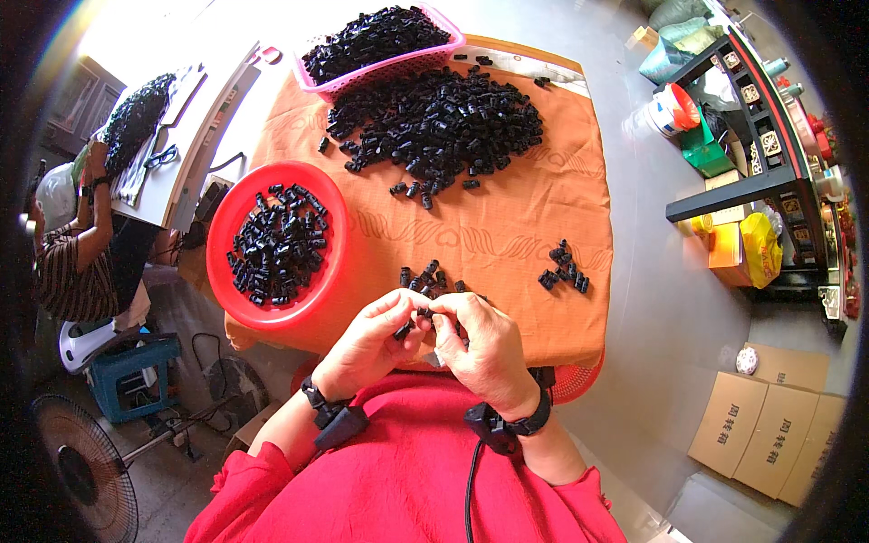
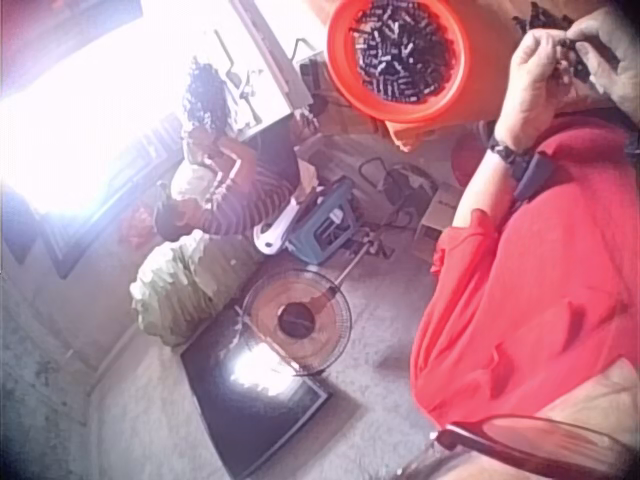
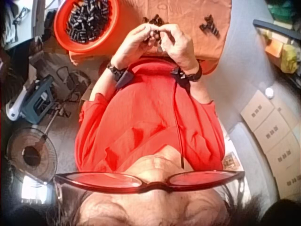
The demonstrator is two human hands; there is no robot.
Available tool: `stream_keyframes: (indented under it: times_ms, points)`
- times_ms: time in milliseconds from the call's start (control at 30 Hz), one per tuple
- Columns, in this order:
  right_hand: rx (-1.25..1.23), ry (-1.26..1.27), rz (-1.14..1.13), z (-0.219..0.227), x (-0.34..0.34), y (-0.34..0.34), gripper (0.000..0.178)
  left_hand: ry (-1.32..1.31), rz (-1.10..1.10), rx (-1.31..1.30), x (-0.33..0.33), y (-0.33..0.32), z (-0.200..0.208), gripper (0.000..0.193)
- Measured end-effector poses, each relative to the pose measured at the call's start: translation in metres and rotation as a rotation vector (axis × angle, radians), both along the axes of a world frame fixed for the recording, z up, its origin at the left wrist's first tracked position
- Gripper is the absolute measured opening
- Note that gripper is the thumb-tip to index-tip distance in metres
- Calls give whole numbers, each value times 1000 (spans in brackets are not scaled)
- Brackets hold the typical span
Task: Assembling small plastic components for manufacturing by hand at a workbench.
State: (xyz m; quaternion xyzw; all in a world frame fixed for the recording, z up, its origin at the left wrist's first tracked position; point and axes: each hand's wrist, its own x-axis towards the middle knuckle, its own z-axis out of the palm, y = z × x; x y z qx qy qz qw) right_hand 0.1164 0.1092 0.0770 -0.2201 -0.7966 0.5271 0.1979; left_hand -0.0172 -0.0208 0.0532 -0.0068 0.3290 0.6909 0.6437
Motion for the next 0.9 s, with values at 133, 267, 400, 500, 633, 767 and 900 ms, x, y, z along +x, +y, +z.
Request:
stream_keyframes:
  times_ms: [133,267,400,500,633,767,900]
  points:
    - [145,75,45,-5,-3,2,23,-48,-25,14,0,-1,-9,23]
    - [-50,-86,-28,8,1,-3,31,-27,-22,-14,0,3,-1,22]
    - [119,-82,21,10,0,-1,37,-77,-25,6,0,0,-5,20]
    - [192,-85,56,12,-2,0,40,-87,-28,-42,-1,1,-4,18]
    - [336,-56,101,7,-3,2,45,-75,-40,32,0,-1,-10,15]
    - [384,-44,120,7,-3,3,46,-74,-44,15,1,-1,-8,13]
    - [366,-70,117,7,-3,1,46,-65,-53,0,2,-1,-9,12]
